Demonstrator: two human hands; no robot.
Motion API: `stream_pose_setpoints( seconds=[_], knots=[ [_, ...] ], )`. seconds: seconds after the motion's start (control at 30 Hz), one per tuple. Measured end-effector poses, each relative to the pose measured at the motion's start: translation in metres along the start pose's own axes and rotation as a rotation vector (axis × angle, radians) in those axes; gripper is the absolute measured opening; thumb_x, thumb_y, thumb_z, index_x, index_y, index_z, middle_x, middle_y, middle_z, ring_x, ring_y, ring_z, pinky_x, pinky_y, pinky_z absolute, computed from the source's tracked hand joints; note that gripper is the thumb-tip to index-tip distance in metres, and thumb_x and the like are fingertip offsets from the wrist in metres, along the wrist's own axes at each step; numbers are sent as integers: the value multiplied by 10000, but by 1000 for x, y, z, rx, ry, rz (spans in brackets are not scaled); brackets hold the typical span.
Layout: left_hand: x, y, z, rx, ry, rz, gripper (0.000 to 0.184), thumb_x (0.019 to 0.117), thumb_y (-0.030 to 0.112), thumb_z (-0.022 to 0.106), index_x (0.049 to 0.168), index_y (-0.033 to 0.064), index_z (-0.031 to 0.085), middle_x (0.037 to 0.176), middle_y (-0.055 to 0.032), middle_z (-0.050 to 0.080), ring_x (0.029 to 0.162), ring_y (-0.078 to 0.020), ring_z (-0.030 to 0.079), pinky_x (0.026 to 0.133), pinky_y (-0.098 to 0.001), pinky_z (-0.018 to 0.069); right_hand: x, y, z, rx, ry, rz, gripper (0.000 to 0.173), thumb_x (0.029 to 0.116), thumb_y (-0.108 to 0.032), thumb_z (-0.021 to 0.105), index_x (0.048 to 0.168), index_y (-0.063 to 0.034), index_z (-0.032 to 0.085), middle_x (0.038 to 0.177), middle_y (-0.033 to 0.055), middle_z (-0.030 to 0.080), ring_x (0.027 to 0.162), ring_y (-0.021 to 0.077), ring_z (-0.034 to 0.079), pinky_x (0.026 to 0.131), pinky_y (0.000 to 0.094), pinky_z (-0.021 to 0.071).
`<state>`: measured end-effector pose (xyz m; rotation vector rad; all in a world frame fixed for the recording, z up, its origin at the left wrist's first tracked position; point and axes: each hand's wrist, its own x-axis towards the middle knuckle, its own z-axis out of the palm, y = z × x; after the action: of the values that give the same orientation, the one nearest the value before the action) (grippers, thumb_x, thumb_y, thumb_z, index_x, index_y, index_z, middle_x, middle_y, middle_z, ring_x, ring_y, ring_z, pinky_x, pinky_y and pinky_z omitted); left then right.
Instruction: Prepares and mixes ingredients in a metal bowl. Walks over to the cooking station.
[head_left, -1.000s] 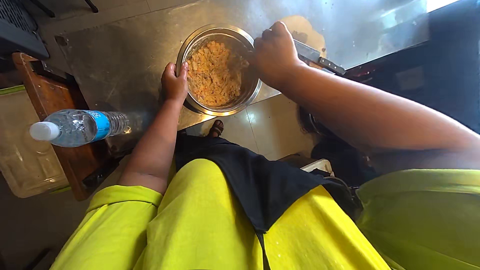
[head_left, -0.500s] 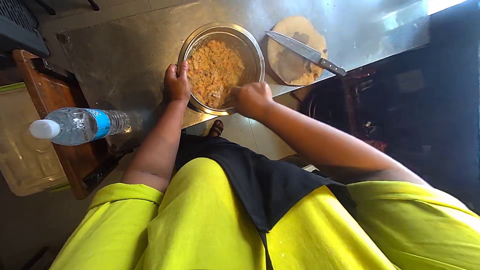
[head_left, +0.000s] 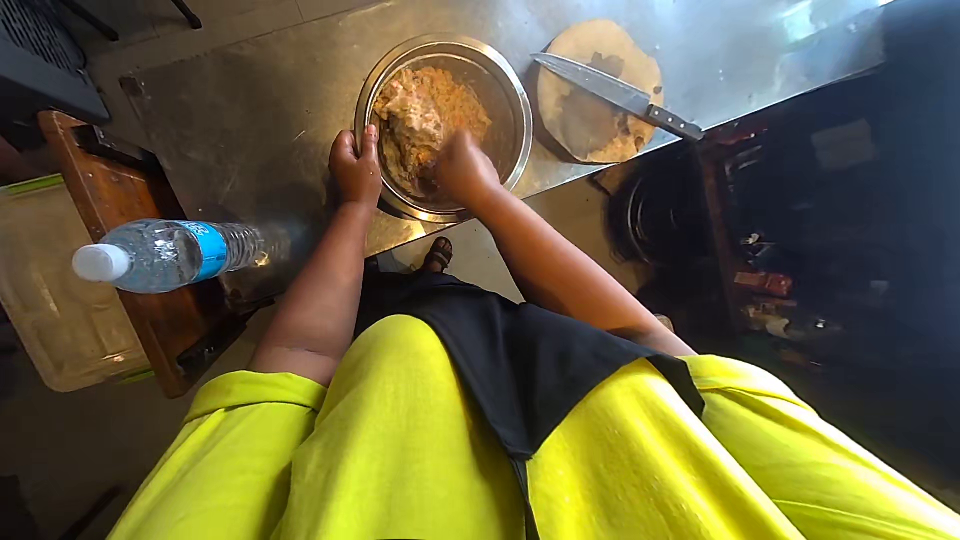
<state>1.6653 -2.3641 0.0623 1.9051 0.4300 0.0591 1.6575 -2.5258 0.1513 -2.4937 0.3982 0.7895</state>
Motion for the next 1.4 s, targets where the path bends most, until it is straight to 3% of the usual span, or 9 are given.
stream_pose_setpoints(
  seconds=[0.17, 0.33, 0.5, 0.6, 0.77, 0.87, 1.07, 1.17, 1.4],
  knots=[
    [4, -3, 0, -12, -13, 7, 366, 1055, 363, 560, 858, 55, 543, 781, -51, 509, 733, -154, 529, 732, -346, 470, 16, 35, -10, 389, 34, 32, 347, 1074, -223, 480, 1365, -34, 487, 1152, 184, 661, 997, 286, 675, 870, 509, 554],
    [4, -1, 0, -25, -24, 0, 358, 1051, 352, 569, 848, 60, 529, 764, -43, 491, 705, -143, 513, 711, -337, 459, 11, 59, -34, 695, 21, 132, 247, 1078, -167, 515, 1315, -101, 542, 805, 22, 594, 549, 81, 467, 494, 236, 392],
    [5, 1, -2, -1, -36, -13, 360, 1058, 355, 553, 843, 68, 525, 762, -41, 484, 707, -153, 508, 712, -348, 451, 2, 70, -59, 765, 45, 188, 221, 1063, -135, 530, 1268, -103, 605, 760, 12, 651, 462, 44, 419, 422, 190, 330],
    [6, 1, -3, -8, -44, -12, 352, 1053, 363, 559, 866, 65, 544, 764, -38, 501, 704, -146, 518, 711, -347, 460, -1, 73, -71, 575, 129, 123, 206, 1016, -133, 571, 1197, -104, 665, 794, 9, 646, 558, 68, 498, 527, 239, 420],
    [7, 1, -3, 11, -49, -25, 355, 1055, 361, 561, 854, 70, 533, 762, -33, 484, 703, -141, 504, 709, -337, 447, 17, 60, -75, 415, 146, 3, 241, 1030, -194, 592, 1250, -116, 651, 1151, 105, 665, 948, 186, 631, 820, 426, 521],
    [9, 1, -3, 25, -57, -21, 359, 1049, 355, 576, 846, 65, 519, 730, -28, 468, 669, -135, 489, 680, -333, 440, 43, 40, -66, 414, 129, -9, 271, 1022, -185, 575, 1261, -87, 657, 1213, 124, 674, 1084, 228, 648, 932, 482, 524],
    [11, 6, -3, 42, -75, -75, 363, 1051, 372, 570, 908, 39, 545, 778, -58, 509, 717, -161, 531, 727, -365, 473, 55, -7, -48, 169, -94, -102, 262, 1013, -214, 588, 1204, -64, 686, 1130, 162, 697, 1037, 303, 669, 902, 576, 526],
    [10, 3, -1, 26, -63, -69, 367, 1053, 386, 565, 901, 53, 536, 770, -51, 501, 705, -158, 523, 713, -364, 470, 30, -14, -42, -164, -195, -238, 244, 985, -228, 591, 1171, -149, 729, 1104, 138, 732, 1050, 359, 690, 868, 682, 518],
    [8, 4, -4, 19, -69, -29, 344, 1048, 350, 579, 849, 79, 507, 722, -16, 471, 654, -125, 496, 673, -324, 449, -22, 30, -80, -684, -130, -414, 282, 1022, -198, 574, 1232, -307, 729, 1100, 140, 749, 1051, 429, 695, 810, 713, 503]
  ],
)
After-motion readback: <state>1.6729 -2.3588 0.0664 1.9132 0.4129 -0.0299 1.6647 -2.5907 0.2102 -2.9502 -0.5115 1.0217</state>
